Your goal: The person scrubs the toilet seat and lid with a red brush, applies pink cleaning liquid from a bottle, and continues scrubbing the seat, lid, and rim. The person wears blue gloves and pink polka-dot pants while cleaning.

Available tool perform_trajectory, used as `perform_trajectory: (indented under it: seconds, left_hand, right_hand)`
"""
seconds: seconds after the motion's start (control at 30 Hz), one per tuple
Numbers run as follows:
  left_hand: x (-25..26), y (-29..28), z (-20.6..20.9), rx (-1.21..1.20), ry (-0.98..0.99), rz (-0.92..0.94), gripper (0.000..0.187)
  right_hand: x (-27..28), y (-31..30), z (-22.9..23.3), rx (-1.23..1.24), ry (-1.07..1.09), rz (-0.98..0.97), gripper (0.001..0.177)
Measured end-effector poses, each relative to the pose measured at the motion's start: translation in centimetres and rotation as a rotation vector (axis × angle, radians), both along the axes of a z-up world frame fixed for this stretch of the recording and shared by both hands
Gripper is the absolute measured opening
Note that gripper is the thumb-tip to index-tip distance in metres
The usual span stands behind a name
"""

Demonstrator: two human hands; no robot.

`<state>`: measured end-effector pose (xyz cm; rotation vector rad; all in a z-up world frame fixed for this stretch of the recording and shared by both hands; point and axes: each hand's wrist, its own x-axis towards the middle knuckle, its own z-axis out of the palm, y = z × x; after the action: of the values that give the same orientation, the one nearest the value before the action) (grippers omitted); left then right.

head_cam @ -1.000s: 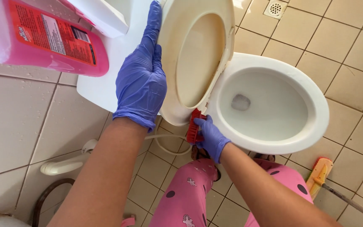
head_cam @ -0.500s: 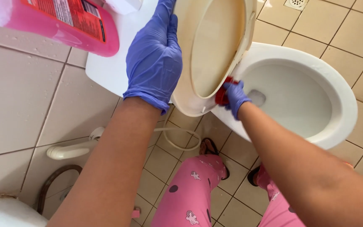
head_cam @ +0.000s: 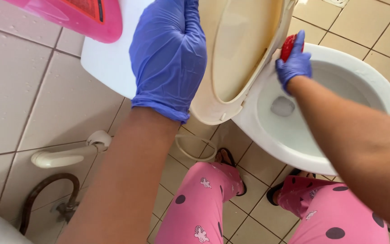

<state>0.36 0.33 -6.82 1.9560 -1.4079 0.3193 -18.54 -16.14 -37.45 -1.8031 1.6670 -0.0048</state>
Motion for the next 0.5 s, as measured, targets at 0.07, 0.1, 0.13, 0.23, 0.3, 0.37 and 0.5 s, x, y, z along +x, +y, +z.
perform_trajectory:
  seconds: [0.07, 0.1, 0.13, 0.23, 0.3, 0.37, 0.5]
  left_hand:
    - [-0.2, 0.0, 0.6, 0.006, 0.004, -0.012, 0.025]
    - [0.0, 0.1, 0.5, 0.0, 0.007, -0.012, 0.025]
    - [0.0, 0.2, 0.3, 0.015, 0.013, -0.014, 0.022]
    - [-0.1, 0.2, 0.1, 0.023, 0.048, -0.066, 0.024]
    - [0.0, 0.5, 0.3, 0.008, 0.061, -0.076, 0.025]
    - [0.0, 0.1, 0.2, -0.009, 0.027, -0.031, 0.021]
    - [-0.2, 0.1, 0.1, 0.029, 0.076, -0.008, 0.024]
  right_hand:
    - [1.5, 2.7, 1.6, 0.016, -0.091, -0.144, 0.075]
    - [1.3, 4.0, 2.0, 0.009, -0.088, -0.144, 0.075]
    - [0.8, 5.3, 2.4, 0.047, -0.02, -0.007, 0.081]
    - [0.2, 4.6, 1.9, 0.05, 0.038, 0.093, 0.087]
    - [0.9, 2.3, 1.4, 0.006, 0.012, 0.099, 0.086]
    - [1.5, -1.2, 1.1, 0.055, 0.11, 0.08, 0.083]
    - [1.5, -1.2, 0.2, -0.023, 0.142, 0.093, 0.087]
